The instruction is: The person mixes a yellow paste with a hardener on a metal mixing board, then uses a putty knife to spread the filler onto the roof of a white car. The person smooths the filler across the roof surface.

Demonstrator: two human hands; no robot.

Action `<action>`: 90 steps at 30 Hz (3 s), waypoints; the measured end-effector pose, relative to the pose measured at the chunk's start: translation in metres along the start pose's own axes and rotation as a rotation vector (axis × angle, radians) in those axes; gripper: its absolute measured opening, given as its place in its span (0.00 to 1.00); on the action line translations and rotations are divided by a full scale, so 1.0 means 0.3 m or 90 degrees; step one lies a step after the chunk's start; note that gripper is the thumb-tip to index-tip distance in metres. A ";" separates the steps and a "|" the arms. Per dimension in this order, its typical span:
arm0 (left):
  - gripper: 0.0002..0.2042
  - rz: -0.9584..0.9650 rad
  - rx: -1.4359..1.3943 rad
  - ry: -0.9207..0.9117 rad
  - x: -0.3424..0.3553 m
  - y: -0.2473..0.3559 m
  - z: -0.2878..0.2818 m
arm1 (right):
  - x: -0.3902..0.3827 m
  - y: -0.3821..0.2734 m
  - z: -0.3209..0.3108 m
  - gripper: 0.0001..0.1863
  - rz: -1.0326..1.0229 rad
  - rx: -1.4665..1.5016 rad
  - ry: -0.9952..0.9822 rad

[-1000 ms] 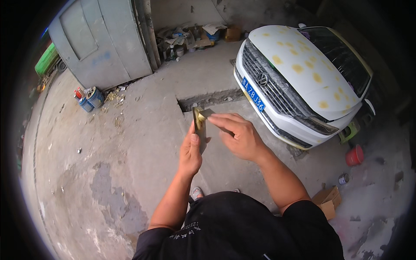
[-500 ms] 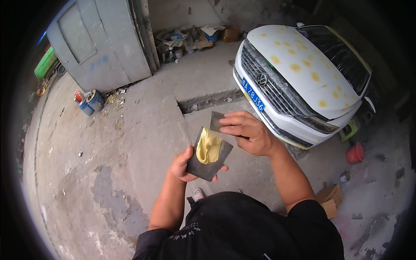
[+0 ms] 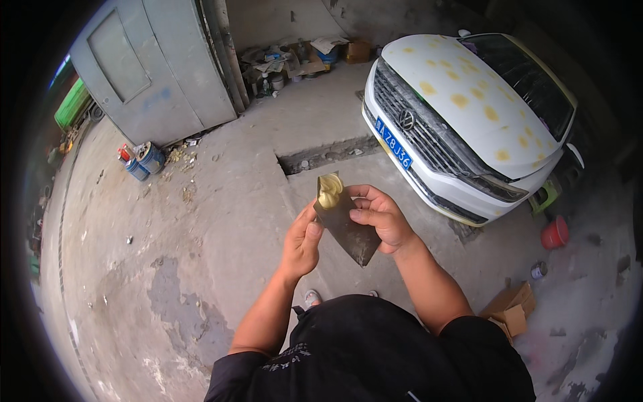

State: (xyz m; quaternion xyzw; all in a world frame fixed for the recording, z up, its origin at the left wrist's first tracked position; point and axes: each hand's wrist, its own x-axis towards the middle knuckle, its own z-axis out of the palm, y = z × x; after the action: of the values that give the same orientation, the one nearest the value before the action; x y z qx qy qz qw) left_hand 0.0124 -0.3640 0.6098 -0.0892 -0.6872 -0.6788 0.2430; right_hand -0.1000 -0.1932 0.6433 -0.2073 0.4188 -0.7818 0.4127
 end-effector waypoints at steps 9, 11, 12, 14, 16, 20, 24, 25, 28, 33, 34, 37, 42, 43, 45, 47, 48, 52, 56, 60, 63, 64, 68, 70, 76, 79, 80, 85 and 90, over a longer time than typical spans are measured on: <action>0.34 -0.308 -0.751 -0.159 -0.053 0.040 -0.109 | -0.036 -0.200 0.090 0.22 -0.350 -0.500 -0.267; 0.34 -0.305 -0.809 -0.182 -0.061 0.029 -0.103 | -0.023 -0.185 0.084 0.24 -0.301 -0.562 -0.279; 0.34 -0.317 -0.796 -0.174 -0.063 0.026 -0.101 | -0.008 -0.183 0.075 0.27 -0.334 -0.666 -0.254; 0.34 -0.325 -0.779 -0.159 -0.064 0.028 -0.091 | 0.022 -0.189 0.053 0.27 -0.312 -0.738 -0.213; 0.34 -0.313 -0.765 -0.149 -0.054 0.034 -0.074 | 0.047 -0.197 0.045 0.25 -0.268 -0.942 -0.156; 0.30 -0.236 -0.539 0.052 -0.024 0.033 -0.028 | 0.041 -0.142 0.097 0.21 -0.388 -0.871 0.129; 0.28 -0.169 -0.270 0.106 0.001 -0.003 -0.028 | 0.006 -0.028 0.152 0.21 -0.370 -0.914 -0.004; 0.29 -0.165 -0.255 0.121 -0.001 -0.011 -0.029 | 0.004 -0.019 0.147 0.21 -0.339 -0.927 -0.016; 0.30 -0.224 -0.185 0.167 -0.012 -0.024 -0.023 | 0.015 -0.029 0.122 0.22 -0.357 -0.884 0.024; 0.30 -0.156 -0.235 0.125 0.012 -0.010 -0.035 | 0.015 -0.067 0.144 0.23 -0.246 -0.939 -0.072; 0.31 -0.192 -0.301 0.112 0.006 -0.001 -0.050 | -0.001 -0.078 0.149 0.25 -0.240 -0.941 -0.041; 0.33 -0.302 -0.537 -0.004 -0.027 0.010 -0.101 | -0.035 -0.124 0.129 0.27 -0.547 -0.867 -0.056; 0.36 -0.319 -0.824 -0.239 -0.047 -0.015 -0.105 | 0.011 -0.165 0.033 0.29 -0.452 -0.879 -0.219; 0.36 -0.323 -0.856 -0.273 -0.042 -0.014 -0.099 | 0.020 -0.162 0.019 0.29 -0.496 -0.860 -0.200; 0.36 -0.327 -0.818 -0.253 -0.036 0.002 -0.082 | 0.023 -0.161 -0.010 0.29 -0.476 -0.905 -0.172; 0.37 -0.311 -0.780 -0.211 -0.031 0.031 -0.068 | -0.020 -0.163 -0.041 0.24 -0.414 -0.719 -0.094; 0.37 -0.292 -0.709 -0.167 -0.019 0.042 -0.063 | -0.056 -0.154 -0.048 0.22 -0.333 -0.533 -0.027; 0.40 -0.224 -0.475 0.016 0.014 0.048 -0.028 | -0.136 -0.055 -0.065 0.25 -0.094 -0.148 0.003; 0.39 -0.132 -0.349 0.014 0.009 0.000 0.023 | -0.094 0.070 -0.033 0.23 0.021 -0.065 0.014; 0.29 -0.038 -0.027 -0.038 0.000 -0.024 0.015 | -0.031 -0.009 -0.021 0.24 -0.044 0.002 -0.011; 0.30 -0.159 0.013 -0.121 -0.012 -0.012 -0.027 | -0.029 -0.133 -0.003 0.23 -0.153 -0.031 -0.053; 0.33 -0.264 -0.256 -0.108 -0.020 -0.005 -0.044 | -0.049 -0.164 0.010 0.23 -0.245 -0.110 -0.099; 0.34 -0.352 -0.800 -0.217 -0.042 -0.007 -0.091 | -0.097 -0.209 0.068 0.21 -0.422 -0.555 -0.231; 0.35 -0.337 -0.844 -0.247 -0.053 -0.015 -0.088 | -0.087 -0.188 0.085 0.23 -0.412 -0.647 -0.265; 0.37 -0.349 -0.789 -0.311 -0.038 0.019 -0.061 | -0.022 -0.133 0.014 0.24 -0.364 -0.912 -0.120; 0.35 -0.320 -0.772 -0.072 -0.026 0.052 -0.030 | -0.082 -0.129 -0.054 0.22 -0.241 -0.415 0.113; 0.31 -0.300 -0.761 -0.015 -0.016 0.059 -0.025 | -0.106 -0.126 -0.071 0.21 -0.256 -0.284 0.094; 0.31 -0.300 -0.675 0.105 0.015 0.070 0.002 | -0.210 0.003 -0.078 0.23 -0.102 -0.011 -0.138; 0.32 -0.356 -0.673 0.066 0.031 0.063 0.062 | -0.191 0.082 -0.120 0.19 -0.064 -0.038 -0.032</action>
State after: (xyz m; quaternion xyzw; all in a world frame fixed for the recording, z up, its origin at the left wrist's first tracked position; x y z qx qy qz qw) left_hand 0.0088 -0.3465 0.6315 0.0195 -0.2412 -0.9702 0.0115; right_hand -0.0795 -0.1364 0.6040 -0.2598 0.4206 -0.7833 0.3769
